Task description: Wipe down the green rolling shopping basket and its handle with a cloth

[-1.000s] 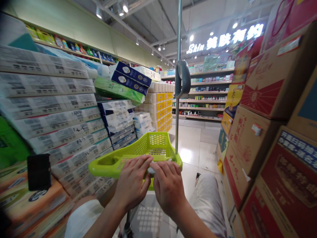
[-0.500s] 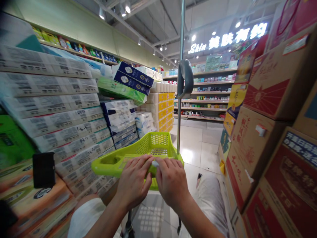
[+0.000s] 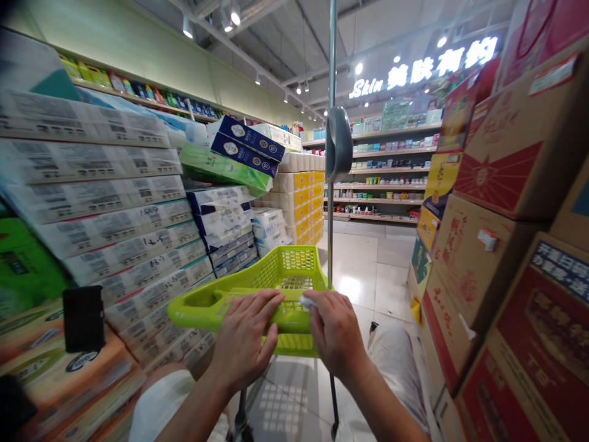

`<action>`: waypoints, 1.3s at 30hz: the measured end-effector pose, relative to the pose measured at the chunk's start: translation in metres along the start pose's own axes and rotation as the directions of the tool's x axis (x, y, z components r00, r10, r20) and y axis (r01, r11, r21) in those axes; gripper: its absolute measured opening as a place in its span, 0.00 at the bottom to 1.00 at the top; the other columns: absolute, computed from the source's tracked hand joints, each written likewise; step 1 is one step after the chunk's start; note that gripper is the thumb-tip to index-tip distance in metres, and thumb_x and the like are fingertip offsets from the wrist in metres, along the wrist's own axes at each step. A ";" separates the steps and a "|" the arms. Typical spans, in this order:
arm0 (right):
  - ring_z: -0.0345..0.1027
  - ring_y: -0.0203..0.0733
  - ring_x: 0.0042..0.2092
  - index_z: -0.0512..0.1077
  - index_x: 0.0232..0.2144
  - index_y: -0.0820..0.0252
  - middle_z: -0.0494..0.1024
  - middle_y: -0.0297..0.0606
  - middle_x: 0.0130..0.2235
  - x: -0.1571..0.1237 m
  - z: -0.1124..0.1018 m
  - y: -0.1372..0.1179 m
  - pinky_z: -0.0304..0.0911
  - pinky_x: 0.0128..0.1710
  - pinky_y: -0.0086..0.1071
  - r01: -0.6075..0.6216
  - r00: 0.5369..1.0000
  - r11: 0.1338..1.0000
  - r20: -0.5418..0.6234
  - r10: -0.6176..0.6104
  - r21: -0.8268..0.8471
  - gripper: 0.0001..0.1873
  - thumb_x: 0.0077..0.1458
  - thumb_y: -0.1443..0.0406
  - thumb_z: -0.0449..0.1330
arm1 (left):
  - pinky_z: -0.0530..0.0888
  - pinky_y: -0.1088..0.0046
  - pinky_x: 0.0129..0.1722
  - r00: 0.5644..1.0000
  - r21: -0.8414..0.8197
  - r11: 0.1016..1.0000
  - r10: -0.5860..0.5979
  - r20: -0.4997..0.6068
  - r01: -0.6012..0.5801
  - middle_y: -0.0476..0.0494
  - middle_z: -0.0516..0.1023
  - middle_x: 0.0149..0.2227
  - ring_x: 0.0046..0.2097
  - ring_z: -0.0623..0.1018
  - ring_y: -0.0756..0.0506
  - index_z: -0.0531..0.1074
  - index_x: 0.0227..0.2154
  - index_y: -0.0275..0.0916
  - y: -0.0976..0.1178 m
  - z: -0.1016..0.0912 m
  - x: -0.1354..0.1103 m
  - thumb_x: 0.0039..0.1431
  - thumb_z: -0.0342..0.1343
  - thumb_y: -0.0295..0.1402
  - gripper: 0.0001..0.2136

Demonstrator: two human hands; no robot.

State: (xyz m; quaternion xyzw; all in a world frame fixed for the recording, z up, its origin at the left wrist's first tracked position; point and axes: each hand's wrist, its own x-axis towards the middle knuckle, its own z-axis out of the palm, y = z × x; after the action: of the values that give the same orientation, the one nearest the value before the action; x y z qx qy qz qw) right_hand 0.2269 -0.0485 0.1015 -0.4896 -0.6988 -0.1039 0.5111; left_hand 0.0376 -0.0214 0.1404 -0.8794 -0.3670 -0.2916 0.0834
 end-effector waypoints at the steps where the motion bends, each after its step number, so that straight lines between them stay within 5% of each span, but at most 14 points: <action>1: 0.70 0.43 0.42 0.70 0.46 0.57 0.77 0.41 0.41 0.000 -0.001 0.009 0.66 0.42 0.37 -0.057 0.998 0.997 -0.025 0.059 0.057 0.14 0.62 0.66 0.49 | 0.63 0.56 0.55 1.000 -0.008 1.000 0.002 0.007 -0.002 0.43 0.73 0.53 0.54 0.70 0.40 0.68 0.52 0.41 -0.001 -0.001 -0.001 0.55 0.48 0.32 0.20; 5: 0.71 0.42 0.43 0.68 0.48 0.57 0.76 0.41 0.43 -0.015 0.000 0.026 0.68 0.41 0.36 -0.205 0.963 0.946 -0.120 0.241 0.252 0.14 0.64 0.64 0.47 | 0.65 0.56 0.54 1.000 -0.023 1.000 0.009 0.001 -0.009 0.43 0.73 0.52 0.53 0.71 0.40 0.69 0.51 0.42 -0.005 -0.005 -0.003 0.54 0.48 0.31 0.20; 11: 0.69 0.45 0.49 0.68 0.49 0.53 0.74 0.42 0.46 -0.034 0.008 0.007 0.66 0.50 0.44 0.042 0.985 0.971 -0.174 0.000 0.235 0.15 0.62 0.68 0.49 | 0.66 0.56 0.53 1.000 -0.025 0.999 0.020 -0.018 -0.021 0.43 0.75 0.51 0.51 0.72 0.39 0.72 0.48 0.42 -0.014 -0.011 -0.010 0.53 0.48 0.32 0.20; 14: 0.70 0.43 0.45 0.68 0.49 0.55 0.75 0.42 0.44 -0.035 0.014 0.012 0.69 0.44 0.38 -0.070 0.973 0.937 -0.183 0.139 0.343 0.14 0.64 0.65 0.48 | 0.67 0.56 0.53 0.999 -0.020 0.999 0.041 -0.011 -0.041 0.43 0.75 0.52 0.52 0.72 0.39 0.72 0.50 0.42 -0.021 -0.014 -0.013 0.52 0.48 0.32 0.21; 18: 0.71 0.41 0.44 0.68 0.49 0.57 0.76 0.40 0.44 -0.040 0.027 0.020 0.69 0.42 0.34 -0.253 0.900 0.844 -0.204 0.385 0.473 0.14 0.65 0.61 0.48 | 0.67 0.57 0.52 0.998 -0.028 0.998 0.063 -0.013 -0.063 0.43 0.74 0.52 0.51 0.73 0.39 0.71 0.50 0.43 -0.031 -0.015 -0.016 0.53 0.48 0.32 0.21; 26: 0.72 0.42 0.42 0.69 0.47 0.60 0.77 0.40 0.42 -0.034 0.055 0.031 0.68 0.42 0.35 -0.397 0.788 0.709 -0.179 0.589 0.583 0.19 0.63 0.53 0.51 | 0.67 0.57 0.51 0.997 -0.127 0.989 0.074 -0.027 -0.077 0.43 0.76 0.51 0.51 0.73 0.40 0.74 0.47 0.43 -0.049 -0.017 -0.019 0.60 0.43 0.36 0.18; 31: 0.72 0.41 0.40 0.70 0.44 0.59 0.78 0.39 0.39 0.001 0.052 0.031 0.68 0.39 0.33 -0.410 0.820 0.595 -0.006 0.573 0.691 0.20 0.61 0.51 0.52 | 0.68 0.57 0.52 0.999 -0.138 0.989 0.047 0.013 -0.044 0.45 0.77 0.49 0.51 0.74 0.42 0.75 0.44 0.45 -0.058 -0.024 -0.016 0.62 0.42 0.35 0.17; 36: 0.71 0.40 0.41 0.71 0.44 0.57 0.77 0.37 0.40 0.007 0.046 0.018 0.66 0.41 0.31 -0.396 0.857 0.522 0.101 0.505 0.755 0.19 0.59 0.50 0.54 | 0.59 0.49 0.60 0.999 0.020 0.999 -0.030 -0.041 0.031 0.42 0.76 0.50 0.56 0.70 0.38 0.73 0.46 0.42 -0.027 -0.029 -0.007 0.58 0.50 0.39 0.16; 39: 0.69 0.42 0.46 0.71 0.46 0.57 0.76 0.38 0.44 0.000 0.047 0.010 0.64 0.45 0.32 -0.400 0.858 0.515 0.112 0.502 0.758 0.21 0.59 0.50 0.55 | 0.66 0.54 0.56 0.997 -0.005 0.997 -0.080 0.018 0.081 0.38 0.76 0.50 0.52 0.73 0.38 0.70 0.50 0.39 0.012 -0.022 -0.005 0.56 0.52 0.41 0.20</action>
State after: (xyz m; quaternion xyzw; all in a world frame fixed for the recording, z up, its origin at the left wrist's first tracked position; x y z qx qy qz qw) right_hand 0.2064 -0.0133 0.0763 -0.3863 -0.4920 0.3052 0.7180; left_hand 0.0333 -0.0407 0.1565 -0.8667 -0.4020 -0.2878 0.0657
